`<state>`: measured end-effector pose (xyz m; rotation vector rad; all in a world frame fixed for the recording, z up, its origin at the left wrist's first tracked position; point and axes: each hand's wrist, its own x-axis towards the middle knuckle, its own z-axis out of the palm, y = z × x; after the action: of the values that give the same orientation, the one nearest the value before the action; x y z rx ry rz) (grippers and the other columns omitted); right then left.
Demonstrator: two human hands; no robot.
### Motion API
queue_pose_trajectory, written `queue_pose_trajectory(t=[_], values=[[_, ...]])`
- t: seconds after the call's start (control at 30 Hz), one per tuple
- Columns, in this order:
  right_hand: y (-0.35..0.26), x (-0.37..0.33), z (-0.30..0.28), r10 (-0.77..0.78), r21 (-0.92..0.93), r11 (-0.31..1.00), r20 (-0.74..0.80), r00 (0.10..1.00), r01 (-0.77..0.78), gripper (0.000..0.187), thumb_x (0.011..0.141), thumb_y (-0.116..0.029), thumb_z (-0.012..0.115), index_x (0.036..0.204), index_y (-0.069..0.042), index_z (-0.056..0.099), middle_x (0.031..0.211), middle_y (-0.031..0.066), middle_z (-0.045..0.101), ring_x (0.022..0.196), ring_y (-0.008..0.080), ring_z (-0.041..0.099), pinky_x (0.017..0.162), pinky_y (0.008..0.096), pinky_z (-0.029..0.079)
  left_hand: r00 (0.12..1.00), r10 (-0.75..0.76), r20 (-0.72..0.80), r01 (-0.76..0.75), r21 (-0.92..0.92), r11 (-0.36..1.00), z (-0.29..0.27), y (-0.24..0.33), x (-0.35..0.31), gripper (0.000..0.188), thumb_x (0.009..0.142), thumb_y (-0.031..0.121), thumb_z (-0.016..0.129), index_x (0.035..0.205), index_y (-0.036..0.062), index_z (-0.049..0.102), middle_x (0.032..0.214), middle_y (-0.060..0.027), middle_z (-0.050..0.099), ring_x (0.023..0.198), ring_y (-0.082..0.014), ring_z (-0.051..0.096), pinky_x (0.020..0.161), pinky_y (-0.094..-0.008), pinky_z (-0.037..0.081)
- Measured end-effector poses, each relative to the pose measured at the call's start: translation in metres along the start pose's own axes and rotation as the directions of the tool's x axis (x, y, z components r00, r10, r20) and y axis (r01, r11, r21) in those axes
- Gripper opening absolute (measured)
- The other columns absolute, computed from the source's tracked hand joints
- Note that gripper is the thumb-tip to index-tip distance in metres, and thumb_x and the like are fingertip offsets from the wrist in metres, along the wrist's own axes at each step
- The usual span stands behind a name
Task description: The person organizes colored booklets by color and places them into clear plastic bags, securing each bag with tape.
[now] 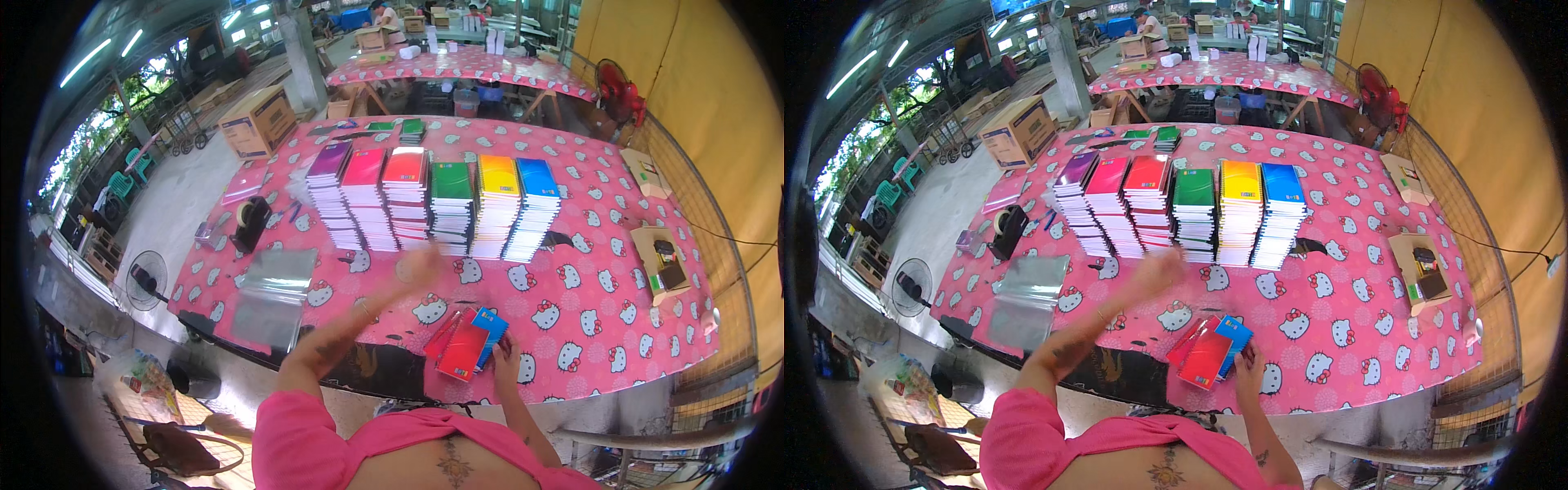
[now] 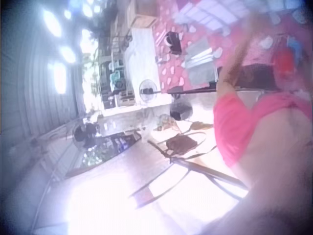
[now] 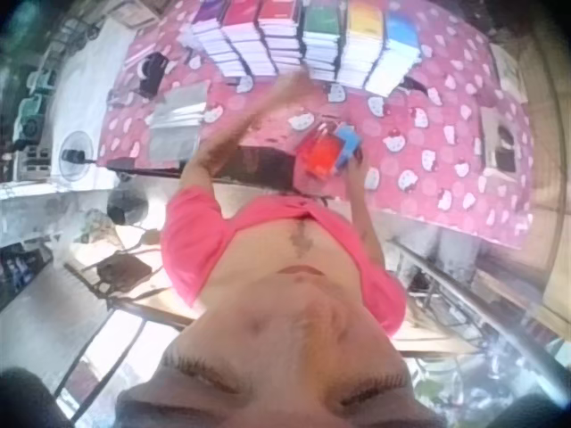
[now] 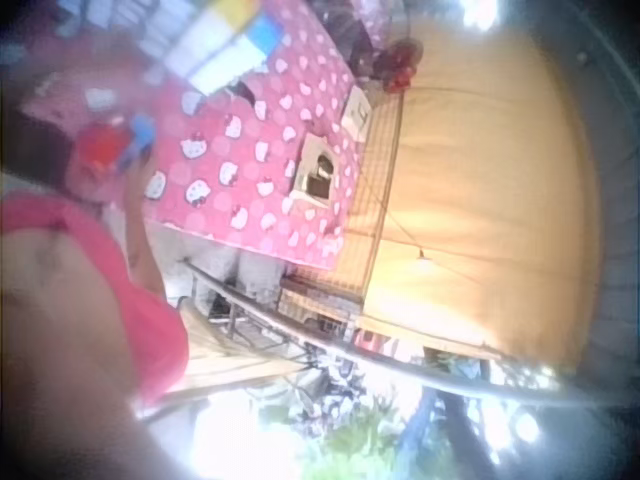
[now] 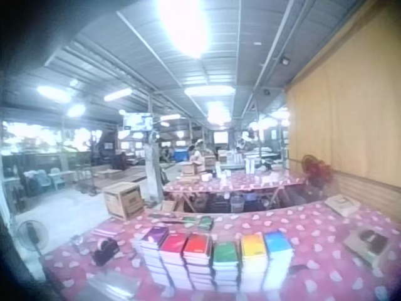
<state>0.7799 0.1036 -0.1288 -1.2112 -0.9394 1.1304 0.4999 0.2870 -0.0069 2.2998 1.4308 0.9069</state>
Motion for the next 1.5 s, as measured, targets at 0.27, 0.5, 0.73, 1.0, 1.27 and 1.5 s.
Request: queue_pose_trajectory(t=[0.27,0.5,0.73,1.0,1.27,1.5], values=[[0.001,-0.004,0.005,-0.043,-0.082,0.996,-0.044,0.998,0.039,0.050,0.097,-0.010,0.060,0.142,0.001,0.040,0.132,0.0155,0.052,0.121,0.0233,0.054,0.106,0.0373,0.041,0.601,-0.371,-0.708,0.708,0.257,0.657,-0.248,-0.120,0.073,0.052,0.084,0.044,0.071,0.103,-0.0048,0.069,0.106,-0.0259,0.068,0.101,-0.0400,0.065,0.086,-0.0481,0.050],[0.002,-0.002,0.003,-0.009,-0.036,0.999,-0.008,1.000,0.008,0.050,0.095,-0.010,0.061,0.140,-0.001,0.042,0.135,0.0156,0.052,0.126,0.0249,0.051,0.107,0.0388,0.040,0.794,-0.508,-0.334,0.534,-0.017,0.845,-0.264,-0.155,0.065,0.059,0.072,0.046,0.084,0.088,-0.0091,0.072,0.076,-0.0143,0.071,0.066,-0.0221,0.064,0.062,-0.0412,0.049],[-0.013,0.000,0.018,0.118,0.098,0.988,0.034,0.992,-0.121,0.070,0.091,-0.012,0.068,0.148,-0.002,0.030,0.146,0.0164,0.043,0.134,0.0263,0.043,0.114,0.0392,0.034,0.753,-0.551,-0.360,0.547,-0.124,0.828,-0.269,-0.159,0.038,0.039,0.075,0.040,0.083,0.076,0.0032,0.070,0.058,-0.0029,0.051,0.049,-0.0152,0.046,0.045,-0.0314,0.037],[-0.034,-0.013,0.036,0.095,0.183,0.975,0.189,0.977,-0.130,0.078,0.087,0.000,0.067,0.152,-0.002,0.023,0.145,0.0166,0.043,0.132,0.0253,0.046,0.112,0.0388,0.037,0.796,-0.458,-0.396,0.398,-0.228,0.889,-0.322,-0.212,0.001,0.029,0.084,0.017,0.077,0.068,0.0108,0.054,0.057,0.0039,0.043,0.046,-0.0093,0.045,0.041,-0.0287,0.035],[-0.025,-0.004,0.010,0.132,0.095,0.986,0.088,0.987,-0.140,0.073,0.088,-0.003,0.066,0.150,-0.001,0.028,0.149,0.0177,0.040,0.137,0.0276,0.041,0.115,0.0407,0.033,0.481,-0.702,-0.525,0.493,-0.500,0.712,-0.235,-0.155,0.059,0.014,0.076,0.007,0.075,0.072,-0.0049,0.069,0.057,-0.0097,0.061,0.048,-0.0208,0.060,0.045,-0.0325,0.047],[-0.028,-0.005,0.016,0.113,0.093,0.988,0.102,0.988,-0.123,0.066,0.089,0.001,0.063,0.147,-0.002,0.031,0.139,0.0166,0.048,0.128,0.0250,0.050,0.110,0.0385,0.040,0.543,-0.623,-0.563,-0.053,-0.763,0.644,-0.250,-0.118,0.045,0.021,0.079,-0.003,0.068,0.099,-0.0009,0.064,0.085,-0.0067,0.065,0.069,-0.0168,0.062,0.061,-0.0306,0.051]])
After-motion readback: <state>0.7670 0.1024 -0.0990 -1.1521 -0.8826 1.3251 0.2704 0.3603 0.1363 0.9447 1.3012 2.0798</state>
